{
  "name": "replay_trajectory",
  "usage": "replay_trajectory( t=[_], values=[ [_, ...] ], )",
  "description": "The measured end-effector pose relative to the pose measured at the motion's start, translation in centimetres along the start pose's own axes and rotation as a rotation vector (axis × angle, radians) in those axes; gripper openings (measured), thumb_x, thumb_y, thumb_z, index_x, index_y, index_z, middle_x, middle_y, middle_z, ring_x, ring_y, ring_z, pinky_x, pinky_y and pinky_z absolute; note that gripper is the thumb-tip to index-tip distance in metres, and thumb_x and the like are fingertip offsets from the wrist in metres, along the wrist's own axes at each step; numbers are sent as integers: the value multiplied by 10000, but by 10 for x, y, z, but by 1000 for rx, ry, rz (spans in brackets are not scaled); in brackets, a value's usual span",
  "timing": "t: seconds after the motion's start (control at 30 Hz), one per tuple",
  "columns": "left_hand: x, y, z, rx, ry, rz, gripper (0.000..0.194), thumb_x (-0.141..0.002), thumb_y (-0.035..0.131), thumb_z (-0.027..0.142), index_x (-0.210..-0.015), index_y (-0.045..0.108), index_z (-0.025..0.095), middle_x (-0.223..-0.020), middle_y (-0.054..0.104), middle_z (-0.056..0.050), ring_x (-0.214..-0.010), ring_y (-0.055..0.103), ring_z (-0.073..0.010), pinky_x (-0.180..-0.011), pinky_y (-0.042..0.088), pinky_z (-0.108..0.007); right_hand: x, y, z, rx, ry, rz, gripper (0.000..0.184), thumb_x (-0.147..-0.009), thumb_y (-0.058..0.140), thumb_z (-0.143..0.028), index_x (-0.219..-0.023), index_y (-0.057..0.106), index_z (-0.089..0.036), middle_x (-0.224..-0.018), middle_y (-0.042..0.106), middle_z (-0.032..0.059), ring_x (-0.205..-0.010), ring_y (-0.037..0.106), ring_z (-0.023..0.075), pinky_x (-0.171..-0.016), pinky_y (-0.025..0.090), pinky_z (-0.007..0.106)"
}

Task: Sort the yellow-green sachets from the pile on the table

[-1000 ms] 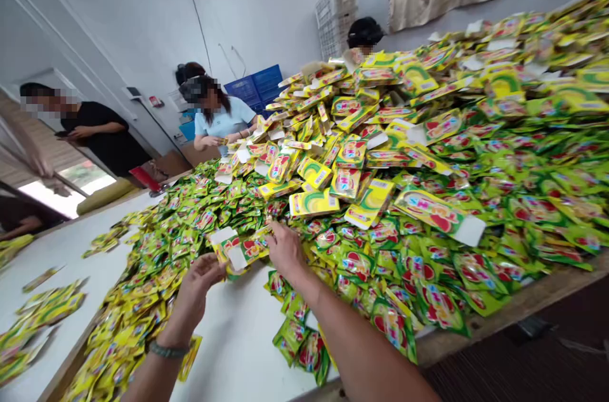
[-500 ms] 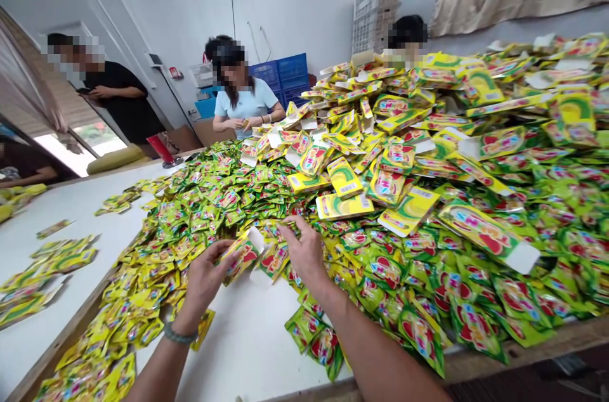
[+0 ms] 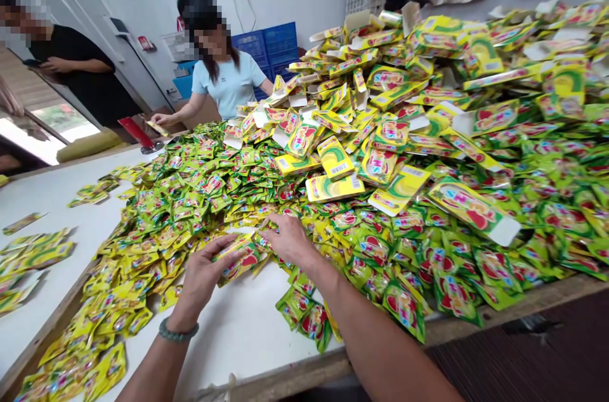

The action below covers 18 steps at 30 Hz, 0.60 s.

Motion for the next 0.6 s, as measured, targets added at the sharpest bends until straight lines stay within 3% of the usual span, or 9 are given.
replay_trajectory(
  t=[0.1,0.23,0.33,0.5,0.6],
  values=[
    [1,4,0,-52,-23,-149,388,-606,777,331,-955,715,172,-947,704,-66,-800,637,-200,-717,516,-261,0,1,-2,-80,-3,24,145,-769,603,-315,-796,682,-196,-668,628,-20,-635,544,139,-605,378,226],
    [4,6,-1,57,-94,-244,349,-588,790,302,-896,712,159,-842,714,-57,-676,642,-168,-623,516,-237,-1,1,-3,-168,11,96,146,-752,615,-314,-760,686,-186,-712,660,-12,-693,579,153,-656,409,239],
    [6,7,0,127,-138,-256,364,-562,804,294,-888,704,164,-803,717,-48,-645,647,-165,-604,519,-239,-1,4,1,-226,27,126,163,-739,623,-331,-764,684,-182,-743,674,-3,-711,595,161,-667,426,250],
    [4,9,-1,59,-94,-244,449,-549,812,289,-961,692,155,-868,718,-64,-690,658,-186,-624,525,-254,0,17,12,-260,90,148,211,-750,610,-369,-800,681,-177,-688,665,-2,-651,592,162,-605,438,253],
    [3,8,-1,136,-148,-228,471,-528,824,294,-959,693,154,-837,723,-66,-663,662,-191,-602,522,-255,2,20,10,-186,54,180,191,-762,620,-361,-834,684,-195,-745,680,4,-712,605,169,-677,448,269]
  ],
)
Point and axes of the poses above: each hand's wrist, its own x-axis away from the middle knuckle, its own y-axis out of the palm, z = x × y, the point moved 2 cm from there along -x, towards the middle knuckle
